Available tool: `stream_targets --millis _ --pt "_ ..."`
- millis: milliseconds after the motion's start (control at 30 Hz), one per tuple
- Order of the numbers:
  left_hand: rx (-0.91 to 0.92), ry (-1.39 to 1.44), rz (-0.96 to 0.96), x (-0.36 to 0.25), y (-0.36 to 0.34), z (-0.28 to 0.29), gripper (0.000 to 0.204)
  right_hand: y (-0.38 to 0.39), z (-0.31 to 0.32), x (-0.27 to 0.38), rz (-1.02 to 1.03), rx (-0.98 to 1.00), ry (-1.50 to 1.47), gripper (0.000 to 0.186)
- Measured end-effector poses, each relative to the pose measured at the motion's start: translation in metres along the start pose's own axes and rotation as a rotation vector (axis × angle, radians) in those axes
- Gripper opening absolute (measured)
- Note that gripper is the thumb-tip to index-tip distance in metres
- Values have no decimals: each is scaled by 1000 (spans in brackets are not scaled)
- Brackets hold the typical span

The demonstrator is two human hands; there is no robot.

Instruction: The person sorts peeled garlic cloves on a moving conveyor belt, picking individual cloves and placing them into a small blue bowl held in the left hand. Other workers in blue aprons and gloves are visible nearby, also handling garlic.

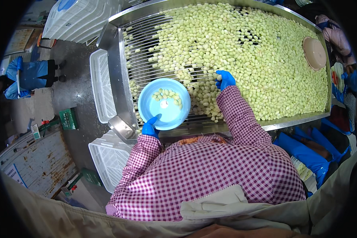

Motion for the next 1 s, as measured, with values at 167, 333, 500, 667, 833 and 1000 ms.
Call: stream_targets --millis 167,333,500,667,833,1000 --pt "2 40 25 -1 6 14 63 22 -3 20 -175 84 -223 49" --pt "-3 3 12 -6 3 20 62 27 14 43 16 146 -119 36" --pt "25 28 9 -11 17 12 60 42 15 40 59 -24 658 27" --pt "42 -118 -41 -21 37 6 48 87 -17 16 -109 -304 213 28" --pt "97 -130 26 -12 22 -6 48 65 -71 33 -278 495 720 29" --pt "32 -136 38 1 9 -15 53 -42 -27 106 302 -136 1086 28"
Point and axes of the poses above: each hand's wrist, its own y-axis away from the middle knuckle, its own z-axis out of the back of the hand, x = y × z, the point moved 3 cm from there along -y, towards the middle knuckle, and after that the axes turned 14 degrees about x, right-handed, at the moved point
